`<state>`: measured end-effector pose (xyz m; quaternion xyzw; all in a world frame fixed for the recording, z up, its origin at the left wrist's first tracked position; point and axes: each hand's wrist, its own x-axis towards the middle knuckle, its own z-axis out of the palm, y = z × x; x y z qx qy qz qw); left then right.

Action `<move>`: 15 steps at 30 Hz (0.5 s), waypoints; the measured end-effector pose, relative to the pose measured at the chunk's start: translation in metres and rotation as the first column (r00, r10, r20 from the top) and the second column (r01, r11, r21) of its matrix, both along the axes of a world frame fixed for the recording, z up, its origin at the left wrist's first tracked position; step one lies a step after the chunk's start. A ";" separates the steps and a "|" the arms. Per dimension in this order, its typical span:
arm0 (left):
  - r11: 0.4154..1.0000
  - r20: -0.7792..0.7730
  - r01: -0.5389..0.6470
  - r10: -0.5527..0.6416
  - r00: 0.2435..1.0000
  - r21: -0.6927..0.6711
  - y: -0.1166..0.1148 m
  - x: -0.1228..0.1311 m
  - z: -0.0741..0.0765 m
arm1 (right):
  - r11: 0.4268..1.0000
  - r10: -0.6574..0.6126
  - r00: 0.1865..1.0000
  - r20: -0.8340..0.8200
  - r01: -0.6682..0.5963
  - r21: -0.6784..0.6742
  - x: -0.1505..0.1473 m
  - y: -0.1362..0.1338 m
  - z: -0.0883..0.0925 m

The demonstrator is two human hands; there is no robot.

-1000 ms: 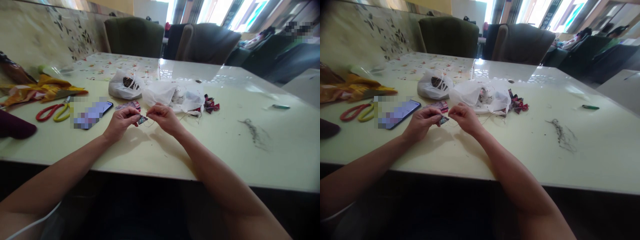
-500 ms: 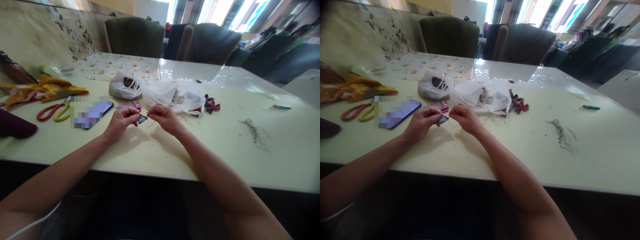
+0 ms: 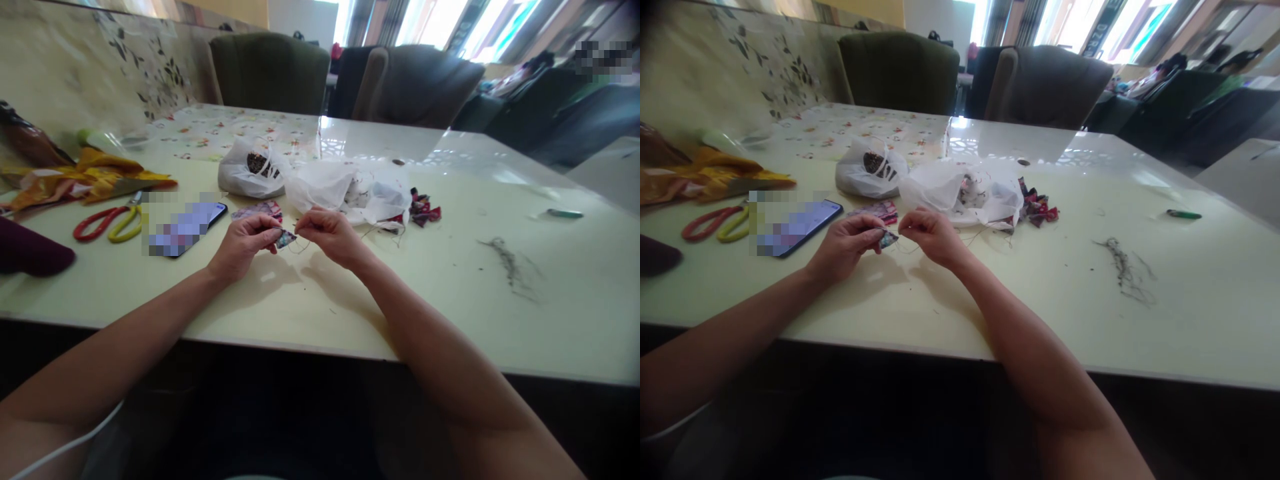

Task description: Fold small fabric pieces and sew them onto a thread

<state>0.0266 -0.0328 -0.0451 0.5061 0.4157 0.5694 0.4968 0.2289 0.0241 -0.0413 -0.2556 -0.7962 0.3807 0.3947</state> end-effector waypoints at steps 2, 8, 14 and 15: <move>1.000 0.002 0.004 -0.004 1.000 0.004 0.000 0.000 0.000 | 1.000 0.003 1.000 0.002 -0.003 0.003 0.000 0.000 0.000; 0.998 0.011 0.060 -0.060 0.998 -0.017 0.000 -0.001 -0.001 | 1.000 0.028 1.000 0.008 -0.028 0.004 0.002 0.004 -0.002; 0.988 0.013 0.147 -0.147 0.989 -0.047 -0.001 -0.002 0.000 | 0.996 0.086 0.995 0.041 -0.086 0.001 0.007 0.007 0.002; 0.987 0.007 0.156 -0.156 0.988 -0.047 -0.001 -0.002 0.001 | 0.996 0.093 0.994 0.051 -0.093 -0.001 0.008 0.006 0.003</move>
